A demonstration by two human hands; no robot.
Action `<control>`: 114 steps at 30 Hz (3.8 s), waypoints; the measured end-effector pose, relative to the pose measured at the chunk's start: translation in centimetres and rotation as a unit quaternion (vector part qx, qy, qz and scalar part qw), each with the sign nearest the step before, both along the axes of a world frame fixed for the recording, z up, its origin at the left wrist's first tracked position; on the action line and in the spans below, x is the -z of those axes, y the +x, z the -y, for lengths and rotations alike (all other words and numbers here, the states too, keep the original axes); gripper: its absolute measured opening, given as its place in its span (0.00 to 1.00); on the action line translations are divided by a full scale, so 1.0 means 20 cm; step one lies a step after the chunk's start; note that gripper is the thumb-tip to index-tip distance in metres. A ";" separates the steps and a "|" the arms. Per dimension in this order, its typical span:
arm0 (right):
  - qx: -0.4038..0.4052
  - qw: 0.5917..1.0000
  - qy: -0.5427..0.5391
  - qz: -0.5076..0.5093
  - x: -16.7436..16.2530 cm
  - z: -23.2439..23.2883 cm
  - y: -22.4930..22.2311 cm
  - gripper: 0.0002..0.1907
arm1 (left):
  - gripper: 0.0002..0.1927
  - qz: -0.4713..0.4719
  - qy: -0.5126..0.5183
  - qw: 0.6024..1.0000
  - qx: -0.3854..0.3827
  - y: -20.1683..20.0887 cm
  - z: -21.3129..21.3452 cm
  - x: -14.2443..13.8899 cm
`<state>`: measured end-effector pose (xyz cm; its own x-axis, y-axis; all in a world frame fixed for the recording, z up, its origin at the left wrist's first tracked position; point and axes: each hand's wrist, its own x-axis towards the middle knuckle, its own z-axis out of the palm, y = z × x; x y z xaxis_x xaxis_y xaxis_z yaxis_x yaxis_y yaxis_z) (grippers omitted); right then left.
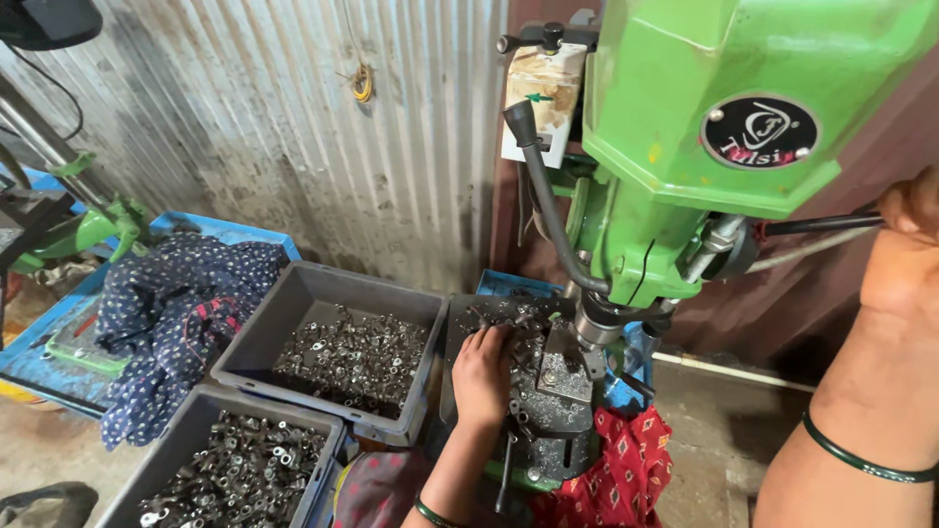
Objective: The person operates a green drill press in a workshop. They repeatedly pick small metal parts from a bin, place them under the drill bit, and use the lever to lower the drill for processing before moving the parts aside.
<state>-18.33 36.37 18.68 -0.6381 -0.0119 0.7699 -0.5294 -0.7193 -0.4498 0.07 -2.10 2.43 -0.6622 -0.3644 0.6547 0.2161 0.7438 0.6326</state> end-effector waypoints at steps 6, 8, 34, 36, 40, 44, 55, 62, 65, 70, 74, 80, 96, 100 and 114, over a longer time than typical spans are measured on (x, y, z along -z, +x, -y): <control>-0.008 1.000 -0.029 0.000 -0.24 0.22 0.34 0.26 | 0.11 0.071 0.147 0.980 0.110 -0.04 -0.05 0.07; 0.004 1.000 -0.004 -0.011 -0.33 0.30 0.44 0.26 | 0.10 0.048 0.129 0.983 0.120 -0.05 -0.09 0.08; 0.170 0.983 -0.060 -0.026 0.24 0.27 0.72 0.30 | 0.15 0.017 -0.034 0.998 0.050 -0.13 -0.14 0.07; 0.196 0.978 -0.060 -0.031 0.29 0.26 0.73 0.30 | 0.15 0.011 -0.024 0.999 0.038 -0.13 -0.14 0.07; 0.194 0.979 -0.053 -0.019 0.33 0.26 0.74 0.32 | 0.19 0.020 -0.015 0.999 0.030 -0.12 -0.13 0.07; 0.199 0.978 -0.053 -0.033 0.32 0.27 0.75 0.33 | 0.19 0.007 -0.008 1.000 0.025 -0.09 -0.10 0.06; -0.093 0.974 -0.183 0.100 -0.34 0.25 0.35 0.30 | 0.12 0.019 -0.039 0.996 0.079 -0.11 -0.11 0.05; -0.196 0.893 -0.378 0.146 -0.24 0.33 0.57 0.28 | 0.17 0.029 -0.011 0.997 0.071 -0.09 -0.14 0.04; 0.104 0.985 -0.136 0.003 0.10 0.38 0.82 0.31 | 0.19 0.022 -0.005 0.998 0.064 -0.10 -0.13 0.04; 0.227 0.971 -0.013 -0.075 0.23 0.32 0.75 0.33 | 0.16 0.037 -0.023 0.997 0.067 -0.12 -0.09 0.05; 0.234 0.971 0.031 -0.030 -0.05 0.31 0.59 0.28 | 0.11 0.031 -0.060 0.995 0.077 -0.14 -0.07 0.02; 0.039 0.998 -0.029 0.041 -0.37 0.29 0.41 0.25 | 0.20 -0.018 -0.080 0.986 -0.147 -0.06 0.15 0.00; -0.068 0.995 -0.055 0.056 -0.20 0.13 0.24 0.26 | 0.16 0.119 -0.156 0.951 0.241 0.19 0.07 0.10; -0.291 0.910 -0.266 0.128 -0.19 0.15 0.19 0.23 | 0.15 0.132 -0.028 0.972 0.195 0.14 0.04 0.08; -0.002 0.997 -0.060 0.041 -0.28 0.23 0.38 0.29 | 0.14 -0.002 0.431 0.848 0.307 -0.13 -0.24 -0.01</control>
